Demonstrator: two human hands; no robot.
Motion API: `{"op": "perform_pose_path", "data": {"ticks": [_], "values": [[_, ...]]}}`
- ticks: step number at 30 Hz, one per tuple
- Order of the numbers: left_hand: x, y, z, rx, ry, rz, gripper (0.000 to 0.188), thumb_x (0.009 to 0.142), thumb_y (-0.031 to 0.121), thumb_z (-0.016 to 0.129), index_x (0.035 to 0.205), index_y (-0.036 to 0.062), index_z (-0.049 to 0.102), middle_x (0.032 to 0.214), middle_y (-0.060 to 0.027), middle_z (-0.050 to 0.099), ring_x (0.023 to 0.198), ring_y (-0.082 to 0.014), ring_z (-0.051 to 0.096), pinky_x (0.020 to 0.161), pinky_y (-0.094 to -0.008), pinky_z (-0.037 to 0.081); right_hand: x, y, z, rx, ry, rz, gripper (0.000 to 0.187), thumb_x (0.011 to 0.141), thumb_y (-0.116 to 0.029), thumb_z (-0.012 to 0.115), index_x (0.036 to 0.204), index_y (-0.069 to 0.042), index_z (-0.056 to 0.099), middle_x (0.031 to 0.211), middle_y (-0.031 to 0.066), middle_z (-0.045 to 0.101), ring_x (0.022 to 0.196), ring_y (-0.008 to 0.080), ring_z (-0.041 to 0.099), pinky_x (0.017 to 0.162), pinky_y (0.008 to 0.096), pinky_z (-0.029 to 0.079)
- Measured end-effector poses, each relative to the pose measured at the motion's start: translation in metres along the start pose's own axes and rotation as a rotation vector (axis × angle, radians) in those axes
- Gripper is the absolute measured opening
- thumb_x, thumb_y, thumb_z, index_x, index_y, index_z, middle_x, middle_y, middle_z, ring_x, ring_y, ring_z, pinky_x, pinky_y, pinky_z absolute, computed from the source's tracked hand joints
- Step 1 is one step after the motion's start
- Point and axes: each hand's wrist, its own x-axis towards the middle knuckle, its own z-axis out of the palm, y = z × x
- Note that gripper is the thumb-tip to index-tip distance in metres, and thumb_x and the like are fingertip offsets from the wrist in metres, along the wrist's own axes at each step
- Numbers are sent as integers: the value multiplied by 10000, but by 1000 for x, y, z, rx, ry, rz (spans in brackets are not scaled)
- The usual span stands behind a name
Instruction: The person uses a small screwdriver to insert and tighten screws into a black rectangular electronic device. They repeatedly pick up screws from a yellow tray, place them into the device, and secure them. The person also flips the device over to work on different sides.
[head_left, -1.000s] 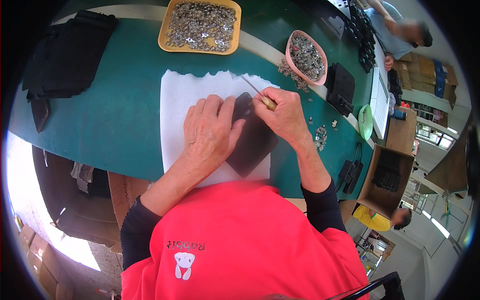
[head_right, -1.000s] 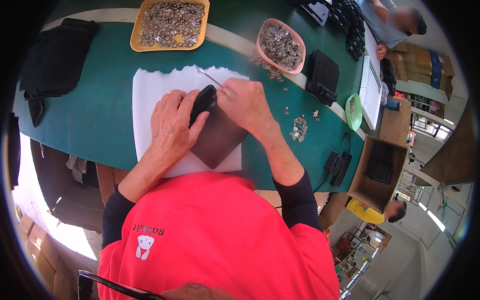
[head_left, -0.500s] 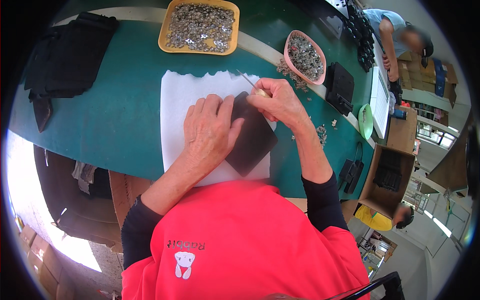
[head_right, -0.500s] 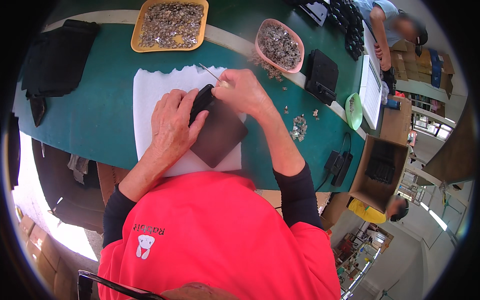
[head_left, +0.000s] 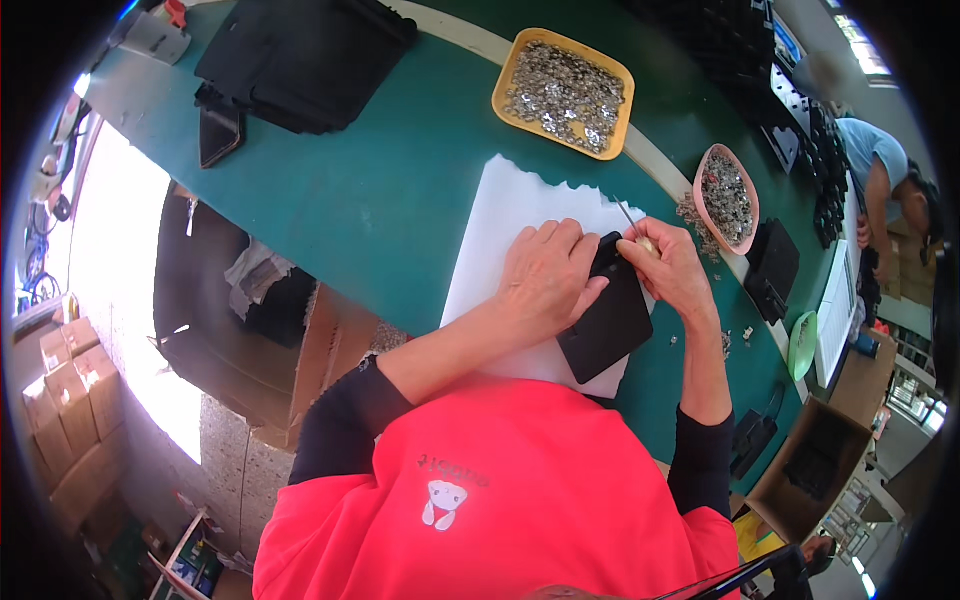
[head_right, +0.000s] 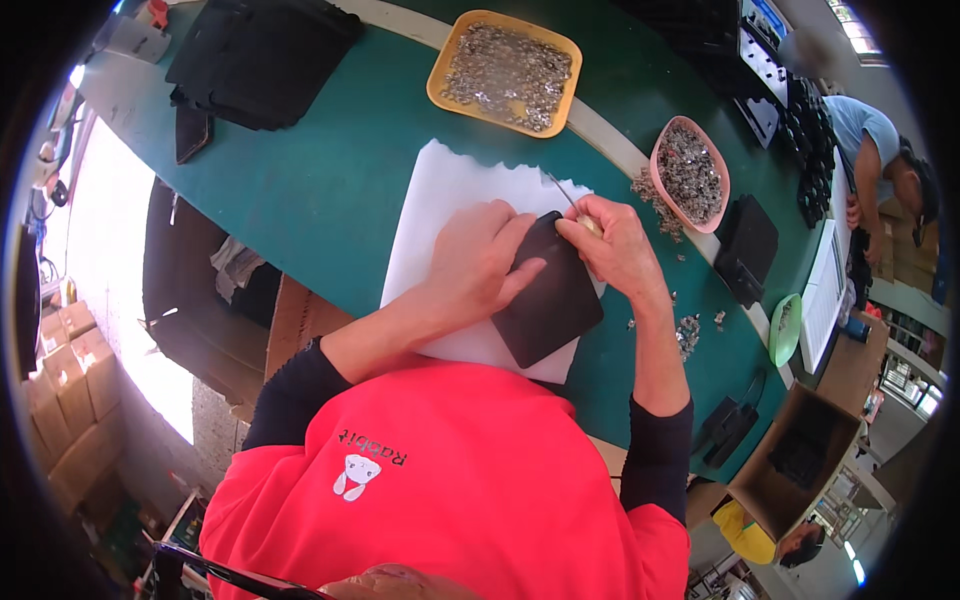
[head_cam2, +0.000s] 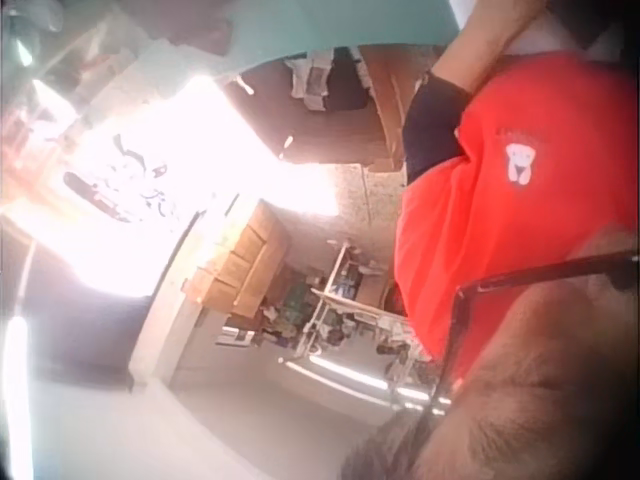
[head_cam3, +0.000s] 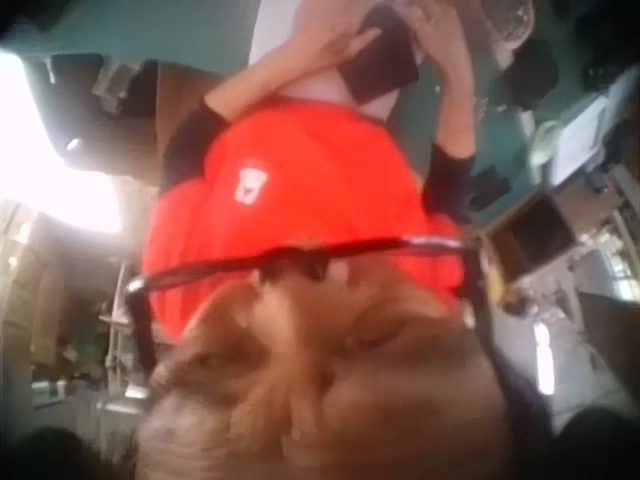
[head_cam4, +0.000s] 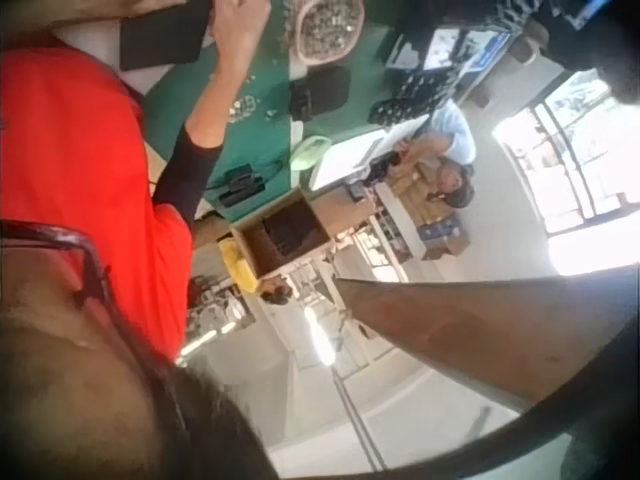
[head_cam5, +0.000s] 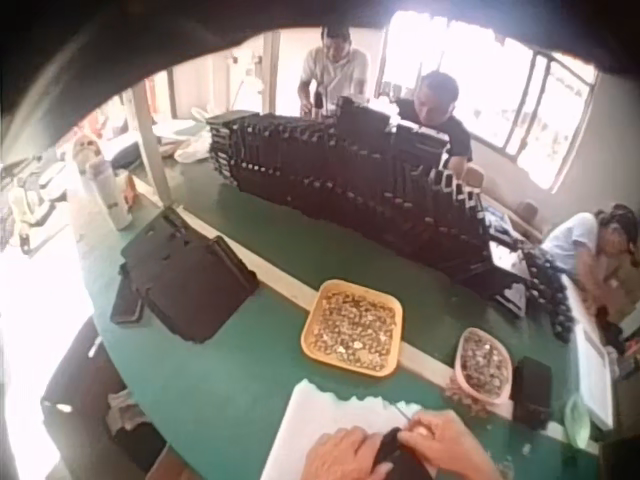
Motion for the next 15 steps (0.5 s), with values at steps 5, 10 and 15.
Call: {"op": "perform_pose_path", "data": {"ticks": [5,10,15], "values": [[-2,0,0,0,14,9,384,760,230,748,1052,37,588,952,-107,543,865,-288,546,715,-407,410,-4,5,5,124,56,47,179,888,-189,676,824,-30,622,550,-23,501,402,40,424,358,212,297],[2,2,-3,36,-28,3,415,763,216,740,1109,42,590,936,-106,552,847,-309,548,715,-425,426,-2,4,7,10,81,25,218,869,-217,689,804,-18,627,554,5,519,437,64,468,393,238,343],[4,3,-1,65,4,27,388,749,218,749,1064,55,594,901,-95,549,842,-289,549,691,-412,407,2,18,7,-79,128,-127,208,899,-201,677,825,-13,631,514,-13,502,385,46,441,352,230,303]]}}
